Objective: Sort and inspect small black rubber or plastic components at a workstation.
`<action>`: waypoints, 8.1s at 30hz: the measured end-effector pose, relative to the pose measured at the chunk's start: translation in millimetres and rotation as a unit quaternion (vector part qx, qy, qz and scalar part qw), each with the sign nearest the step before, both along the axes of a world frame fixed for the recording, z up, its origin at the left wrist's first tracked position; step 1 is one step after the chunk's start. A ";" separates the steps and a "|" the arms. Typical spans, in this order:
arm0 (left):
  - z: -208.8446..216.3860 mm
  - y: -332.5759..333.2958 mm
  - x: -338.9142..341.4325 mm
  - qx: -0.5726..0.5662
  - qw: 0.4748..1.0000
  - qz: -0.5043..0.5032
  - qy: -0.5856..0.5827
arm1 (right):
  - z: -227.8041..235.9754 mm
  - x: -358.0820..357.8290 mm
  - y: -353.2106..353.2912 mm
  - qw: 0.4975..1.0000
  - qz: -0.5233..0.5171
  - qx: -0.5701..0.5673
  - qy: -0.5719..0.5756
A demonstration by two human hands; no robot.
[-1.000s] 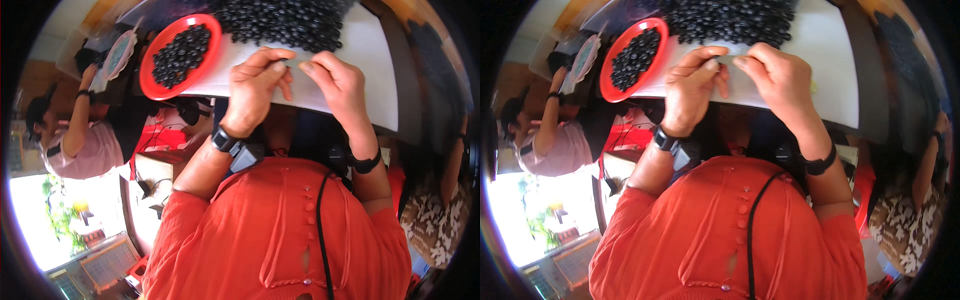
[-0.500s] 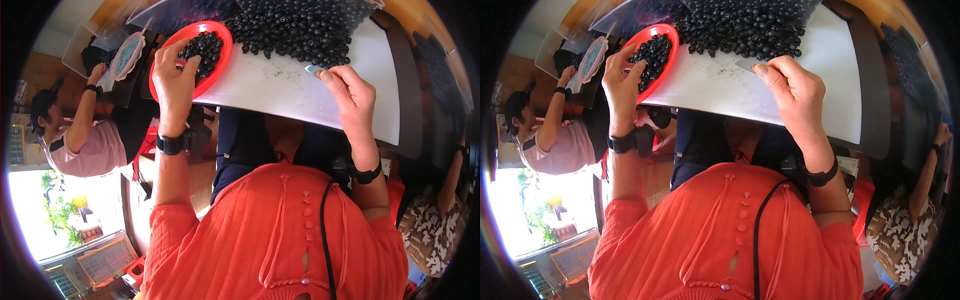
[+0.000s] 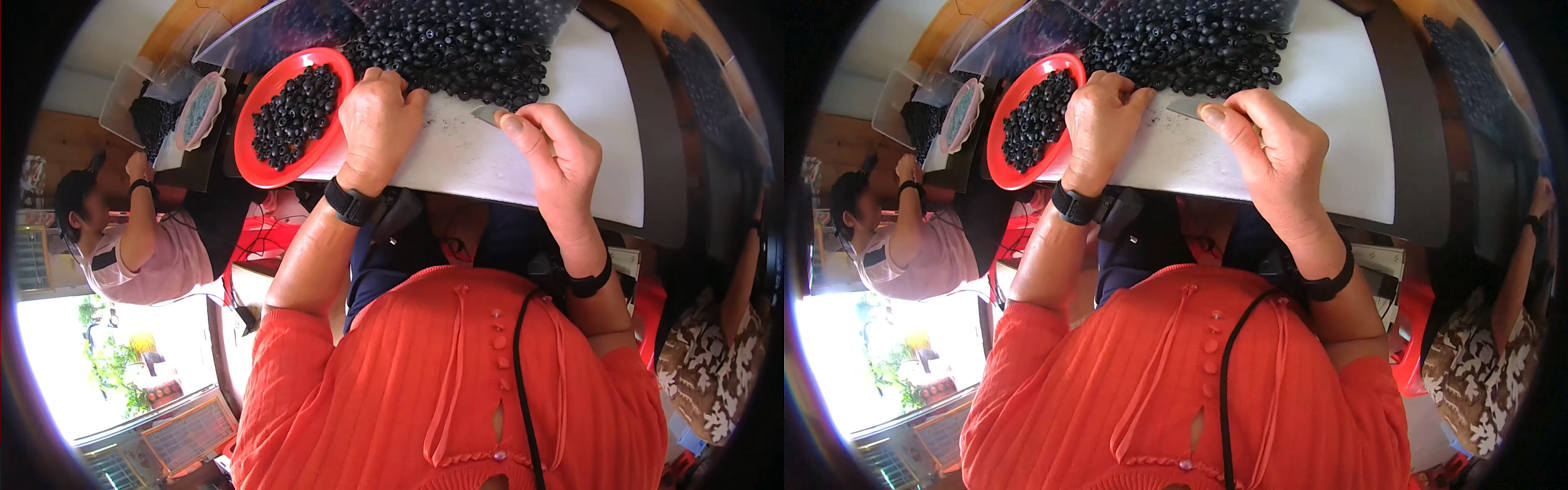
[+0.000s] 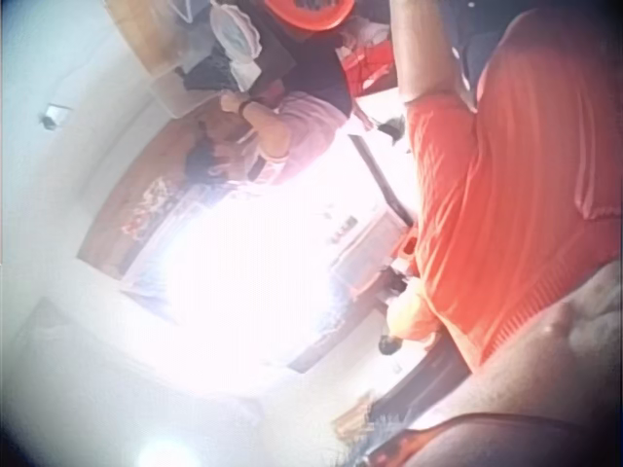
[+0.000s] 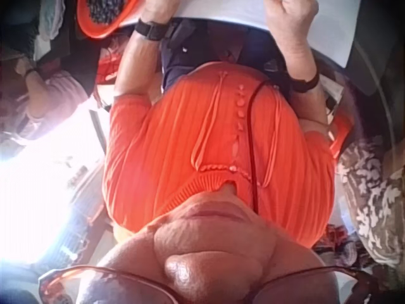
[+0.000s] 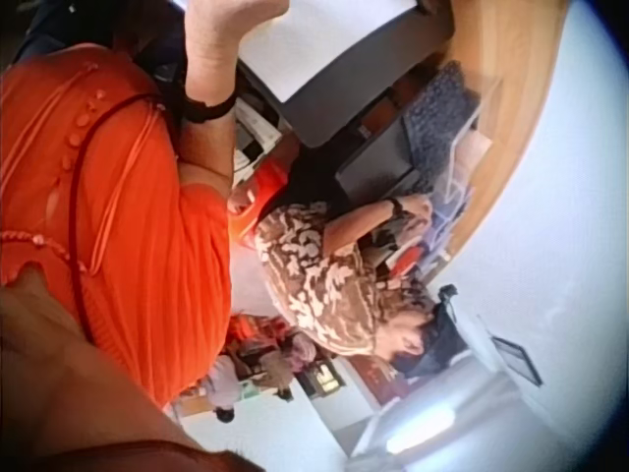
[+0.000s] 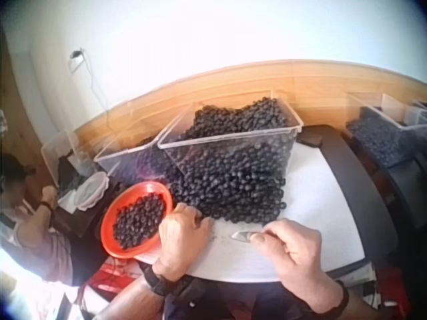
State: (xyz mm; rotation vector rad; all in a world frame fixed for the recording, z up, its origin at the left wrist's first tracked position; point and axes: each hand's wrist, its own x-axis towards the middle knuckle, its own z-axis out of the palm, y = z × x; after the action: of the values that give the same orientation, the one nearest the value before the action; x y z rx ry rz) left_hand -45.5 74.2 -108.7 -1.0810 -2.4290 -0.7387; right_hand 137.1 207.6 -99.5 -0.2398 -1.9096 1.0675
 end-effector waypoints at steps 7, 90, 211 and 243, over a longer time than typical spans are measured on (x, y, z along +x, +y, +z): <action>16.9 -24.1 18.4 0.027 0.994 -0.091 -0.055 | -0.6 1.2 0.0 1.000 -0.007 0.016 0.000; -2.5 -22.5 68.9 0.366 0.666 -0.320 -0.566 | -5.2 -1.3 -0.4 0.990 -0.007 0.121 -0.074; 3.0 -32.4 20.5 0.021 0.988 -0.143 0.055 | -4.9 2.2 0.1 0.999 -0.001 0.048 -0.017; 5.1 -29.4 58.2 0.346 0.645 -0.291 -0.616 | -7.6 -2.1 0.5 0.994 -0.016 0.103 -0.034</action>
State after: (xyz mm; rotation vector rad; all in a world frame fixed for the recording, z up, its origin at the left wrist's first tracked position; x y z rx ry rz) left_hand 12.7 44.8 -103.7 -1.1227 -1.9485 -3.1427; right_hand 135.0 208.2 -107.1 -0.1913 -2.0533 0.8437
